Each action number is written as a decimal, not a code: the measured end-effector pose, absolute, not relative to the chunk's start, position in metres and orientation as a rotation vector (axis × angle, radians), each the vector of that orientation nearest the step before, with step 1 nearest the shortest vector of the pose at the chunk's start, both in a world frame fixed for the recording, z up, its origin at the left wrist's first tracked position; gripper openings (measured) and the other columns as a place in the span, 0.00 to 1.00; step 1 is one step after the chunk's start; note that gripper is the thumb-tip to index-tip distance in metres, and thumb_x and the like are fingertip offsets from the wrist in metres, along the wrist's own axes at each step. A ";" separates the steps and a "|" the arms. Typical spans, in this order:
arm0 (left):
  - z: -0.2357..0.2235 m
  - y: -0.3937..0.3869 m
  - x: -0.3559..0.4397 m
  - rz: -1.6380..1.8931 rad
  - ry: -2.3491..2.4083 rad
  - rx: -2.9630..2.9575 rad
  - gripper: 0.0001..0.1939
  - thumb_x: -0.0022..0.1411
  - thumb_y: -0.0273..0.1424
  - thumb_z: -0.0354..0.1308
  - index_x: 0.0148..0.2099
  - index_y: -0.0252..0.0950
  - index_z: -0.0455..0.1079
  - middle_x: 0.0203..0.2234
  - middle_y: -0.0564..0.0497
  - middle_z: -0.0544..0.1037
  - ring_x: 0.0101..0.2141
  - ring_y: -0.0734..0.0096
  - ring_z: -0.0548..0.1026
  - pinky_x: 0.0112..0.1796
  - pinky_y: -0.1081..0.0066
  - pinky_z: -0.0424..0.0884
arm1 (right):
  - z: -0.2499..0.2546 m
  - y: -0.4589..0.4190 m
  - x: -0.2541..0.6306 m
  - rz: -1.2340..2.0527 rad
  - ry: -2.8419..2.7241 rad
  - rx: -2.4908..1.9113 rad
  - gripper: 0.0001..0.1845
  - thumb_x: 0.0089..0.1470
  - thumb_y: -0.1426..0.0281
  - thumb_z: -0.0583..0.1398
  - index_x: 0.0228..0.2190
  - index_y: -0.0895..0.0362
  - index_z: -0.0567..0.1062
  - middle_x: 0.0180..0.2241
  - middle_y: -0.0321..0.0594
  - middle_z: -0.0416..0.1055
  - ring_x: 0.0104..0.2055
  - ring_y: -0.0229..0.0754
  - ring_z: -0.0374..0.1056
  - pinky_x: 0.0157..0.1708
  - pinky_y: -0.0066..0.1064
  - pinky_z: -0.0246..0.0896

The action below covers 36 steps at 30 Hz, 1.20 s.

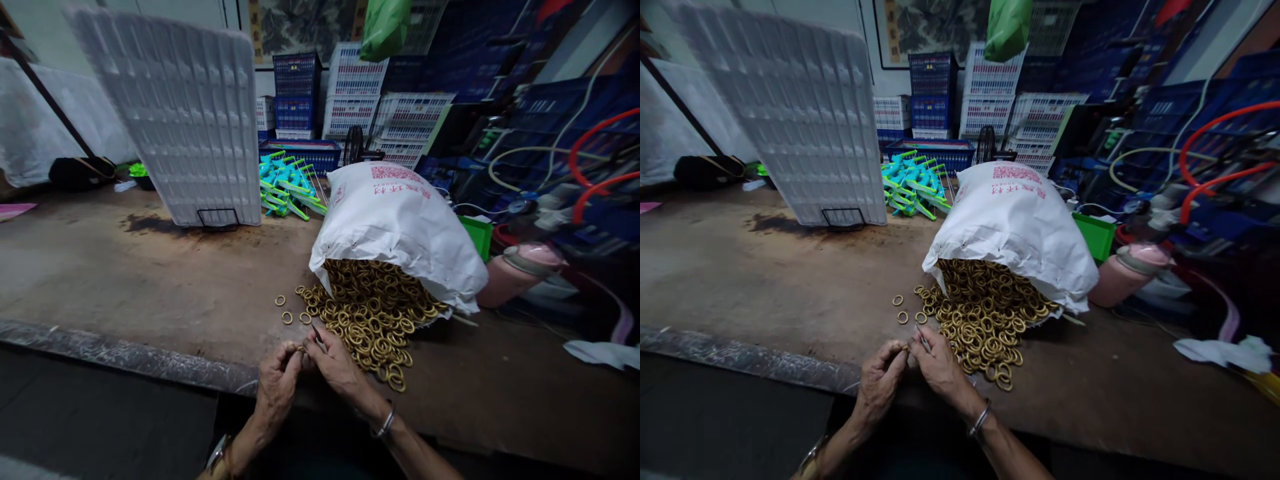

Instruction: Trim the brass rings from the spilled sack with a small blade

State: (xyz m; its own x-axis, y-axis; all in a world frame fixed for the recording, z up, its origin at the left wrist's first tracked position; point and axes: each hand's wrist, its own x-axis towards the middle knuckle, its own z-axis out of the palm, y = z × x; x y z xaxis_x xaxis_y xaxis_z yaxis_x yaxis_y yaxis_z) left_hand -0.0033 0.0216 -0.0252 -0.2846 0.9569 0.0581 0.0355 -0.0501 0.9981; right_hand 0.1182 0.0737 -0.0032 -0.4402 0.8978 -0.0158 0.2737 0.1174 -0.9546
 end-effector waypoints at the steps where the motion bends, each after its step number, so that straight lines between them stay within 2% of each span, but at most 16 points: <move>1: -0.023 0.021 -0.003 1.430 1.405 1.092 0.08 0.53 0.34 0.55 0.33 0.35 0.71 0.26 0.51 0.75 0.28 0.72 0.71 0.32 0.75 0.67 | -0.002 0.073 0.118 1.332 -1.802 -1.145 0.13 0.52 0.61 0.51 0.22 0.56 0.61 0.20 0.29 0.54 0.23 0.32 0.51 0.24 0.24 0.47; 5: -0.015 0.018 -0.001 1.306 1.342 0.882 0.10 0.52 0.38 0.56 0.32 0.35 0.65 0.16 0.59 0.65 0.15 0.82 0.59 0.18 0.80 0.56 | 0.006 0.072 0.117 1.299 -1.815 -1.181 0.12 0.52 0.63 0.51 0.22 0.56 0.62 0.19 0.29 0.53 0.23 0.32 0.50 0.24 0.24 0.47; 8: -0.014 0.017 -0.001 1.266 1.322 0.782 0.13 0.50 0.40 0.56 0.32 0.36 0.63 0.14 0.61 0.62 0.13 0.84 0.54 0.15 0.81 0.51 | 0.010 0.070 0.117 1.284 -1.832 -1.197 0.12 0.51 0.64 0.51 0.22 0.57 0.62 0.19 0.29 0.54 0.23 0.32 0.51 0.25 0.24 0.48; 17: -0.010 0.010 0.002 1.369 1.341 0.883 0.12 0.51 0.40 0.58 0.29 0.36 0.65 0.16 0.58 0.64 0.17 0.81 0.59 0.19 0.80 0.56 | 0.008 0.069 0.114 1.343 -1.790 -1.186 0.10 0.50 0.65 0.52 0.22 0.57 0.63 0.19 0.28 0.54 0.22 0.31 0.51 0.22 0.23 0.48; 22: -0.006 0.009 -0.002 1.122 1.231 0.729 0.16 0.54 0.44 0.52 0.27 0.36 0.60 0.13 0.61 0.60 0.12 0.84 0.53 0.13 0.81 0.47 | 0.007 0.067 0.115 1.322 -1.829 -1.213 0.10 0.49 0.64 0.53 0.22 0.57 0.64 0.19 0.29 0.56 0.23 0.32 0.53 0.23 0.23 0.49; 27: -0.006 0.010 -0.005 1.117 1.086 0.594 0.16 0.54 0.43 0.54 0.27 0.36 0.58 0.17 0.60 0.63 0.13 0.87 0.55 0.13 0.83 0.45 | 0.002 0.068 0.116 1.330 -1.823 -1.200 0.11 0.53 0.64 0.50 0.24 0.57 0.65 0.19 0.29 0.58 0.22 0.32 0.54 0.23 0.23 0.50; 30: -0.005 0.010 -0.005 1.149 1.092 0.585 0.16 0.54 0.43 0.54 0.29 0.36 0.57 0.19 0.60 0.64 0.13 0.87 0.56 0.13 0.83 0.46 | -0.003 0.068 0.119 1.100 -1.935 -1.261 0.11 0.54 0.67 0.48 0.25 0.57 0.65 0.20 0.32 0.61 0.23 0.34 0.56 0.24 0.24 0.50; 33: -0.005 0.010 -0.005 1.157 1.112 0.590 0.16 0.53 0.44 0.54 0.30 0.37 0.57 0.19 0.59 0.65 0.13 0.87 0.57 0.13 0.83 0.47 | -0.007 0.063 0.122 0.856 -2.209 -1.263 0.08 0.49 0.76 0.49 0.27 0.56 0.66 0.22 0.34 0.65 0.24 0.34 0.58 0.26 0.25 0.49; 36: -0.007 0.010 -0.004 1.169 1.121 0.605 0.17 0.53 0.45 0.53 0.29 0.37 0.56 0.19 0.60 0.64 0.13 0.87 0.56 0.13 0.83 0.48 | -0.006 0.057 0.121 0.759 -2.393 -1.272 0.13 0.44 0.80 0.49 0.30 0.55 0.67 0.24 0.34 0.67 0.25 0.35 0.59 0.26 0.25 0.46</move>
State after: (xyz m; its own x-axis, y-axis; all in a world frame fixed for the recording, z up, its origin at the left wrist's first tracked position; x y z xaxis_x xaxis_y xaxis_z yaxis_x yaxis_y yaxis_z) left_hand -0.0045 0.0104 -0.0069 -0.0156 0.9302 -0.3666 -0.4050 0.3294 0.8529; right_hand 0.1214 0.0569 -0.0064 -0.5489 0.8351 0.0361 0.6616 0.4605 -0.5917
